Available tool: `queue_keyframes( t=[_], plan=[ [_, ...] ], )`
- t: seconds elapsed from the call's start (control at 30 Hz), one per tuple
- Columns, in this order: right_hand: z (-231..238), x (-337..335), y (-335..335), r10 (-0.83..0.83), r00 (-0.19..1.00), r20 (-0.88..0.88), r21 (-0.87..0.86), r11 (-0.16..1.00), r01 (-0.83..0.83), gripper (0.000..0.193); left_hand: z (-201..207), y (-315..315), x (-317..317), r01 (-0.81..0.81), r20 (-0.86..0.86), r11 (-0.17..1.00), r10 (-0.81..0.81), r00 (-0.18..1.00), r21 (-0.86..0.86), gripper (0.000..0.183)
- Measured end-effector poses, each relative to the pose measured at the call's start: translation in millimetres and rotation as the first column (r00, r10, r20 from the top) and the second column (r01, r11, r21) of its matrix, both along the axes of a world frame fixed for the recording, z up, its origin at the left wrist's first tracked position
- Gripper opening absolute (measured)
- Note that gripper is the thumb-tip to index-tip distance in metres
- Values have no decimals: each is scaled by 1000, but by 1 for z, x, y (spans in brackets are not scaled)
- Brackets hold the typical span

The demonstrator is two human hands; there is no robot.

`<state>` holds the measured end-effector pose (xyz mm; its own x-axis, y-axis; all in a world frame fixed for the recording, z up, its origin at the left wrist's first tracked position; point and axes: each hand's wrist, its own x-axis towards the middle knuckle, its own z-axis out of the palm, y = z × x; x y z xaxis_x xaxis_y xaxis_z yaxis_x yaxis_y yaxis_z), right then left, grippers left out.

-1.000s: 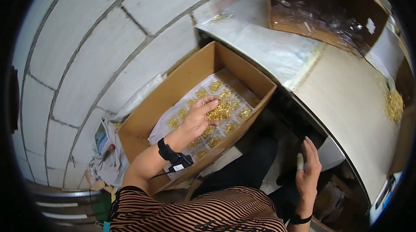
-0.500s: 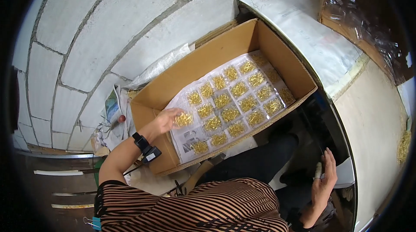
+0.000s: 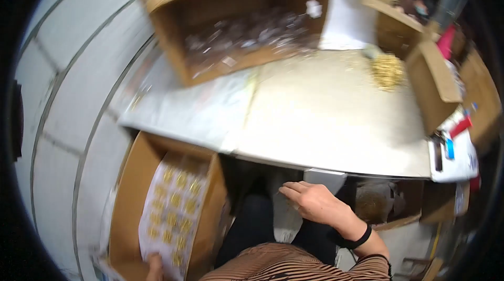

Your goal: Packaging small gold-colored components into plastic containers and organizing them in boxes.

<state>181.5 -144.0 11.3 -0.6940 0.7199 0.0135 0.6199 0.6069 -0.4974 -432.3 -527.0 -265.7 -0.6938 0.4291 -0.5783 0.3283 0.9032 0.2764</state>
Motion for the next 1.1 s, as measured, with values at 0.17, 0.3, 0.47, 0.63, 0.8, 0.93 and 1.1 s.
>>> queue_keyframes(
  t=[0.17,0.3,0.47,0.63,0.8,0.93,1.1],
  plan=[
    [21,114,90,-356,934,-28,156,921,356,28,156,228,113,-20,83,690,-59,995,723,21],
    [2,187,231,-639,749,176,198,769,608,43,251,398,224,216,60,516,-466,883,829,18],
    [-31,253,372,-874,429,225,256,479,840,58,268,605,377,561,-322,5,-814,483,828,33],
    [-43,222,417,-767,410,494,191,556,809,68,249,764,501,763,-704,-282,-644,299,582,52],
    [-28,221,345,-537,606,587,114,796,594,69,245,772,538,849,-689,-194,-683,242,492,27],
    [-49,220,246,-561,648,516,114,794,597,66,242,726,516,779,-592,-275,-792,149,564,14],
    [-48,246,174,-544,826,145,-32,832,553,62,244,638,462,755,-625,-406,-780,8,515,20]
  ],
)
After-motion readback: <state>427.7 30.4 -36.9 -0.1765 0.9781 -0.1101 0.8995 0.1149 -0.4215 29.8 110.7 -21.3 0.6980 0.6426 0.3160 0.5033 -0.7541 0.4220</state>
